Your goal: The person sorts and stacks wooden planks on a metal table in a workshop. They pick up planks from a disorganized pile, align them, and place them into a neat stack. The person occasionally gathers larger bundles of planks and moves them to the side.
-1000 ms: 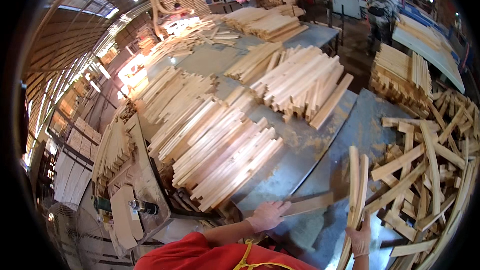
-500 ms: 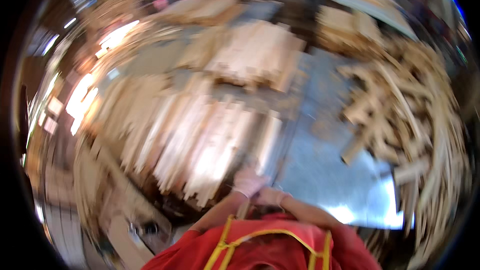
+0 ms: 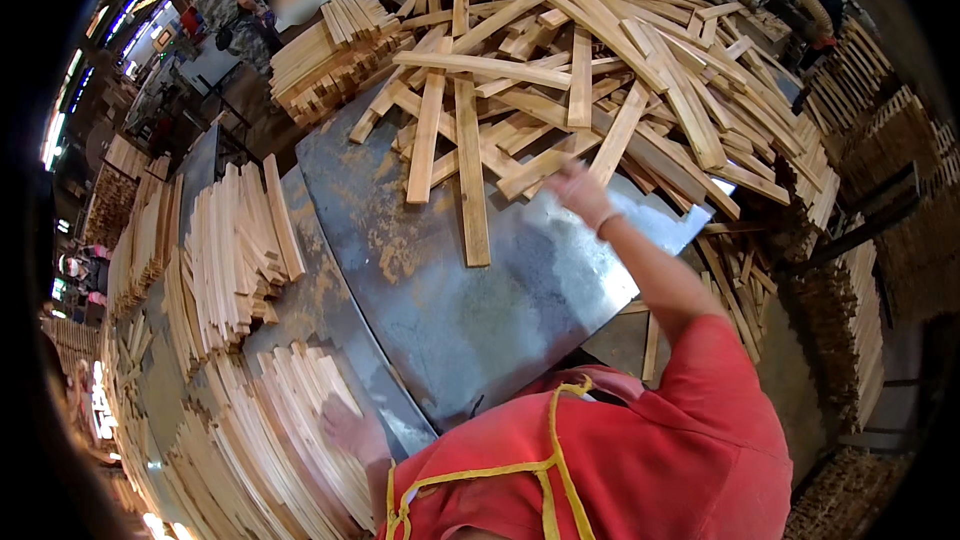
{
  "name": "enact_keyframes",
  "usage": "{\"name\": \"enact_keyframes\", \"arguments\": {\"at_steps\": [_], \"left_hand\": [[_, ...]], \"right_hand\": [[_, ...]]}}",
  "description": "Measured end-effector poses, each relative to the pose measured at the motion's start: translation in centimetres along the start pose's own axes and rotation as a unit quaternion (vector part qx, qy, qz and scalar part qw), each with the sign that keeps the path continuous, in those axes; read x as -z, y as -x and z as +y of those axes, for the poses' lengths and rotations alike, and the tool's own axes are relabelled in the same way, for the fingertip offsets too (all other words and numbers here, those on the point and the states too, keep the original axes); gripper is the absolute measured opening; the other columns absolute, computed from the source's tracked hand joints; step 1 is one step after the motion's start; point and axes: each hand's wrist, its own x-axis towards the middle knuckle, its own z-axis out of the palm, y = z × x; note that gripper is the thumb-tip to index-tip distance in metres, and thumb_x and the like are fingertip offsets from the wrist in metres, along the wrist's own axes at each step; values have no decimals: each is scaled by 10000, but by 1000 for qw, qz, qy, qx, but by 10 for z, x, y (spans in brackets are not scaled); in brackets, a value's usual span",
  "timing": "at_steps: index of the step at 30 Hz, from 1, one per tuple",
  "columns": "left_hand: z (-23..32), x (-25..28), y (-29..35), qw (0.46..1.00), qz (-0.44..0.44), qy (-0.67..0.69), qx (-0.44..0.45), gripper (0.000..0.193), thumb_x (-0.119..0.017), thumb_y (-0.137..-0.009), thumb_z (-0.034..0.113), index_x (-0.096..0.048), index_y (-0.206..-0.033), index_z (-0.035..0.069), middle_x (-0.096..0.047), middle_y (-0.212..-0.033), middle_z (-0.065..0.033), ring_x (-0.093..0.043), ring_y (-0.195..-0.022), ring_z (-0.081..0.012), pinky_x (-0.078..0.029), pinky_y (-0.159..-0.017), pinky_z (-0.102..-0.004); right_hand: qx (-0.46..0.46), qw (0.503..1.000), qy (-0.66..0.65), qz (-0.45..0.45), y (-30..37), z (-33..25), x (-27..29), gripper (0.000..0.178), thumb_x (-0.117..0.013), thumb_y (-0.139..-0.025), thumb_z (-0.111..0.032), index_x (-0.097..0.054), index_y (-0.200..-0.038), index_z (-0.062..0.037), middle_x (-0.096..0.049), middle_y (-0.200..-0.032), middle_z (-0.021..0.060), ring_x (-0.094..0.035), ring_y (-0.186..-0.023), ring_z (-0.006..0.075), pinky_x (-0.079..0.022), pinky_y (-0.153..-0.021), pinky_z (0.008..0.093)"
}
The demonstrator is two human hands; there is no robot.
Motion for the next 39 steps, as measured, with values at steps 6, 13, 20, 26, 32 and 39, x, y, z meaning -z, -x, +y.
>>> {"name": "enact_keyframes", "arguments": {"at_steps": [6, 13, 20, 26, 32, 39], "left_hand": [[179, 55, -118, 979, -53, 150, -130, 929, -781, -865, 393, -384, -1633, 54, -427, -1624, -229, -371, -1518, -400, -287, -1270, -493], [389, 74, -240, 959, -104, 238, -116, 968, -799, -857, 423, -360, -1649, 81, -436, -1635, -230, -422, -1505, -392, -350, -1237, -477], [413, 59, -198, 896, -194, 388, -94, 1009, -810, -870, 405, -285, -1687, 129, -609, -1465, -241, -624, -1301, -421, -467, -1161, -476], [384, 37, -60, 962, -76, 157, -210, 869, -782, -883, 325, -390, -1632, 124, -638, -1366, -220, -642, -1235, -422, -506, -1086, -490], [244, 21, -56, 873, -146, 461, -71, 764, -732, -890, 175, -475, -1602, 76, -700, -1129, -127, -683, -951, -233, -563, -851, -394], [59, 72, 74, 715, -435, 540, -84, 684, -801, -886, 193, -550, -1497, 15, -726, -1071, -75, -668, -992, -178, -547, -911, -324]], "right_hand": [[3, 948, 289, 135, -177, -20, 99, 590, -734, -896, -376, -613, -1377, -56, -717, -1217, 260, -678, -1166, 421, -540, -993, 490], [116, 886, 448, 24, -307, -29, 71, 802, -730, -898, -449, -472, -1534, -34, -637, -1392, 264, -637, -1264, 440, -529, -1052, 502], [68, 890, 411, -185, -227, -33, 0, 911, -766, -901, -306, -284, -1633, -58, -616, -1409, 305, -640, -1225, 482, -552, -1004, 507], [-64, 971, -45, -225, -115, -6, -39, 820, -816, -857, -236, -395, -1526, -16, -716, -1181, 222, -705, -1064, 302, -566, -925, 400], [-172, 903, -327, -222, 46, -30, -109, 696, -692, -939, -101, -396, -1568, -61, -615, -1090, 84, -643, -914, 197, -589, -774, 362], [-93, 820, 147, -546, 252, 24, -213, 639, -606, -959, -482, -651, -1353, 19, -744, -1148, 300, -739, -1066, 427, -579, -938, 487]]}}
